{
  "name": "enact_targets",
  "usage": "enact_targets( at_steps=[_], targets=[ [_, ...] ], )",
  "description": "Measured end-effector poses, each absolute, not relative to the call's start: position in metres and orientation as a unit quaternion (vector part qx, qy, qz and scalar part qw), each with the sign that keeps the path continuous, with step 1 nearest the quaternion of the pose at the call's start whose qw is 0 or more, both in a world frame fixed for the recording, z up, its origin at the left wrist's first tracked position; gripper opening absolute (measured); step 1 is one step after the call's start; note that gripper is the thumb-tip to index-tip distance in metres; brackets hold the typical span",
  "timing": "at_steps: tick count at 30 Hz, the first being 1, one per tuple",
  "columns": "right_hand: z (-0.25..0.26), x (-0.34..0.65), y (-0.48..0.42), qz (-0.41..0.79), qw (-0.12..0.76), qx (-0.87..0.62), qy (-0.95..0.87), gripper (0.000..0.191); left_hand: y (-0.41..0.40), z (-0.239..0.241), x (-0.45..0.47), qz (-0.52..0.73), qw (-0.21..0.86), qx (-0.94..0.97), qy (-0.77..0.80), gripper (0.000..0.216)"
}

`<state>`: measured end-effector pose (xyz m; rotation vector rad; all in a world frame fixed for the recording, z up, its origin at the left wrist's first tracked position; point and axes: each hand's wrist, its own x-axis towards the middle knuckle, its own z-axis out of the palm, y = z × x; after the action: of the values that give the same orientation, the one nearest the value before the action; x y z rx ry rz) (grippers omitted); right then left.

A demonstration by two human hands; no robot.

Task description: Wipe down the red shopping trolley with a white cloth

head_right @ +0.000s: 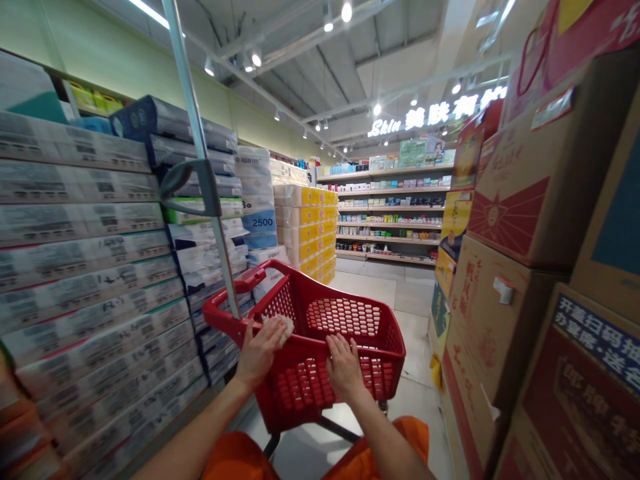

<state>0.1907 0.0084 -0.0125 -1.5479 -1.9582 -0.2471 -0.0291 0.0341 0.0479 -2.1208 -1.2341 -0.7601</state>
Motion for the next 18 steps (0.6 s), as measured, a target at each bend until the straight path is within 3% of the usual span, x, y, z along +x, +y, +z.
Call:
enact_targets(
  at_steps=[4,12,18],
  targets=[
    [-0.011,0.195,0.007,-0.099,0.297,-0.587,-0.746,0.05,0.038,0.035,-0.002,-0.29,0.279,-0.808,-0.43,0.044],
    [-0.009,0.189,0.006,-0.079,0.301,-0.602,-0.735,0.05,0.034,0.063,-0.066,-0.279,0.308,-0.767,-0.488,0.044],
    [-0.01,0.191,0.007,-0.097,0.291,-0.592,-0.746,0.052,0.038,0.037,-0.017,-0.27,0.308,-0.807,-0.426,0.042]
  ],
)
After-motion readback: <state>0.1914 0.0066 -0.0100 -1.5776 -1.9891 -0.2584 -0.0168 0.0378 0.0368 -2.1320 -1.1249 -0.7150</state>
